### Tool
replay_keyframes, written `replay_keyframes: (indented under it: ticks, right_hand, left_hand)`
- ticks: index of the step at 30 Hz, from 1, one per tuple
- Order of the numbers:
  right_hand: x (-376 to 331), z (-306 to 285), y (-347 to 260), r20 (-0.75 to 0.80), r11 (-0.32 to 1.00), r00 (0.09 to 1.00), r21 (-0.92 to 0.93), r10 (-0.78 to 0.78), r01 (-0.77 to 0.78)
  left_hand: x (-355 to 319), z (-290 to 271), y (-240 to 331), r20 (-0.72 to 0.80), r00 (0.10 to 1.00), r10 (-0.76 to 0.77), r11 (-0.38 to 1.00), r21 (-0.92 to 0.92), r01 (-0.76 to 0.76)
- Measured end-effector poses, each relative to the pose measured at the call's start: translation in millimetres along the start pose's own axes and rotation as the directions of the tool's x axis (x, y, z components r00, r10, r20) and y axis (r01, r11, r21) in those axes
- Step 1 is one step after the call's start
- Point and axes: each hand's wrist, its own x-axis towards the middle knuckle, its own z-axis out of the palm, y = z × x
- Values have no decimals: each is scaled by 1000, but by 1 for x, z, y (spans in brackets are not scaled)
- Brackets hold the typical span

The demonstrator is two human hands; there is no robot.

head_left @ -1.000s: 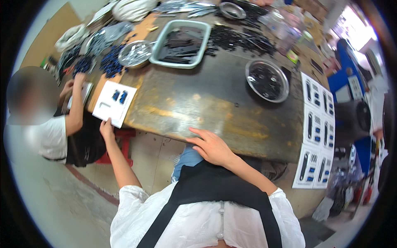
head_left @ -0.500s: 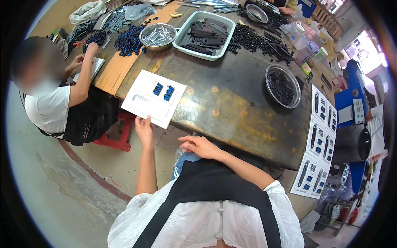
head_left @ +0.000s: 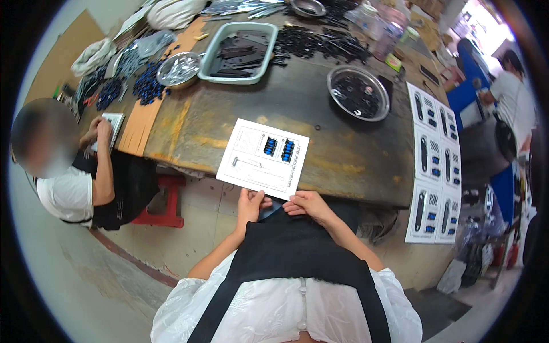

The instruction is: The person assembles lock components by placing black rings and a metal handle onto white cardboard backings. They pick up parts from bowls and trays, arrange them on the backings, and stack completed units on the table.

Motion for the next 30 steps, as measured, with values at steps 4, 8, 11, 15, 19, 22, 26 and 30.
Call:
replay_keyframes:
  ticks: [4, 8, 11, 15, 19, 22, 26, 30]
  right_hand:
    - [-47, -45, 8, -215, 992, 969, -52, -121, 112]
    - [-82, -82, 17, -421, 986, 891, -78, -167, 148]
    - [-104, -101, 18, -531, 975, 818, -122, -221, 184]
    - [-120, -118, 16, -635, 970, 734, -140, -241, 198]
    - [-135, -126, 7, -725, 895, 630, -434, -278, -104]
    - [-135, -120, -41, -673, 820, 544, -570, -501, 51]
    - [-65, -127, -139, -333, 438, 370, -863, -867, 250]
    - [31, -201, -206, -234, 211, 354, -972, -906, -103]
  left_hand:
    - [-11, 20, 0, 258, 924, -282, 938, 274, 210]
    - [5, 46, 0, 547, 726, -417, 835, 545, 69]
    - [3, 83, 9, 618, 624, -477, 791, 612, -2]
    - [11, 100, -17, 700, 532, -476, 787, 609, -97]
    - [16, 94, -22, 738, 464, -490, 792, 599, -116]
    - [13, 91, 16, 746, 380, -547, 711, 653, -259]
    - [5, 97, 76, 729, 360, -582, 640, 684, -352]
    - [-8, 118, 120, 784, 299, -544, 558, 604, -569]
